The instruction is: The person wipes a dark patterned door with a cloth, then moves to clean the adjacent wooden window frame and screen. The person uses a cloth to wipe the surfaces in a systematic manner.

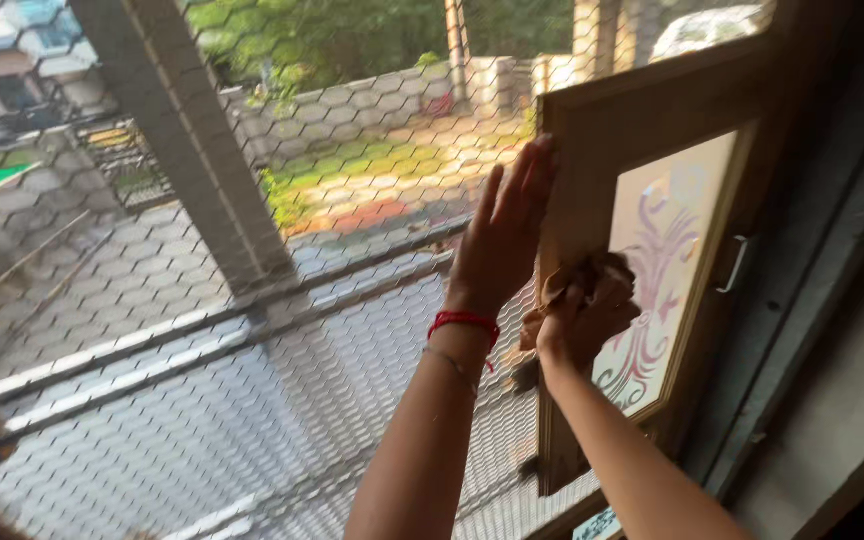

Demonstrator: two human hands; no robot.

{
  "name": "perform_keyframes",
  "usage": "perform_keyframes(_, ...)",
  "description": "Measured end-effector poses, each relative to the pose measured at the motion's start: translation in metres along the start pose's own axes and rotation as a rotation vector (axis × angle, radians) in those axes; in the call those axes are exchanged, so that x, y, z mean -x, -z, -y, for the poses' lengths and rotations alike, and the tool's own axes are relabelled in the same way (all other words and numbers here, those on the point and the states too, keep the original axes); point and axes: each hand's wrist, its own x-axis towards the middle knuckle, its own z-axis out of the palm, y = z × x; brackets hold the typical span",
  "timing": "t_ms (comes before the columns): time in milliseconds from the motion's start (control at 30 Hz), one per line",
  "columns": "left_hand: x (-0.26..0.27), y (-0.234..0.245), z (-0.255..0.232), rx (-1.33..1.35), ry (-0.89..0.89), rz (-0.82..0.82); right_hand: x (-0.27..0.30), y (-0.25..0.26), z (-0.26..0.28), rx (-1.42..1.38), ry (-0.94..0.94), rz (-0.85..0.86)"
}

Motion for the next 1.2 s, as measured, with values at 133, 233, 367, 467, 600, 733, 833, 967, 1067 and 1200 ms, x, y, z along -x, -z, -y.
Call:
perform_keyframes(133, 0.000, 0.006, 0.003, -0.079, -0.014, -0.006, -0.025, -0.003, -0.004, 0.163, 0.215, -0.038)
perform_keyframes(233, -0.001, 0.007, 0.004, -0.131, -0.034, 0.018, -0.050, -0.017, 0.012, -0.416, 0.211, 0.232)
perform_keyframes(367, -0.002, 0.008, 0.004, -0.038, -0.042, 0.045, -0.075, -0.014, 0.062, 0.069, 0.552, 0.136)
perform_keyframes(467, 0.000, 0.007, 0.002, 0.006, -0.017, 0.025, -0.058, 0.003, 0.085, 0.225, 0.705, 0.190)
perform_keyframes(600, 0.006, 0.006, 0.002, 0.167, -0.024, -0.002, -0.015, 0.025, 0.066, 0.015, 0.294, 0.355)
perform_keyframes(733, 0.009, 0.016, 0.010, 0.293, -0.044, -0.011, 0.029, 0.037, 0.015, 0.337, 0.476, 0.192)
perform_keyframes(833, 0.002, 0.024, 0.017, 0.288, -0.130, 0.071, 0.053, 0.041, -0.005, 0.291, 0.335, 0.144)
perform_keyframes(967, -0.012, 0.021, 0.030, 0.220, -0.225, 0.043, 0.042, 0.033, 0.021, 0.272, 0.389, 0.095)
perform_keyframes(1067, -0.030, 0.011, 0.043, 0.170, -0.187, -0.019, 0.007, 0.018, 0.061, 0.188, 0.527, 0.075)
perform_keyframes(1200, -0.034, 0.016, 0.061, 0.074, -0.189, 0.016, -0.020, 0.011, 0.111, 0.051, 0.381, 0.173)
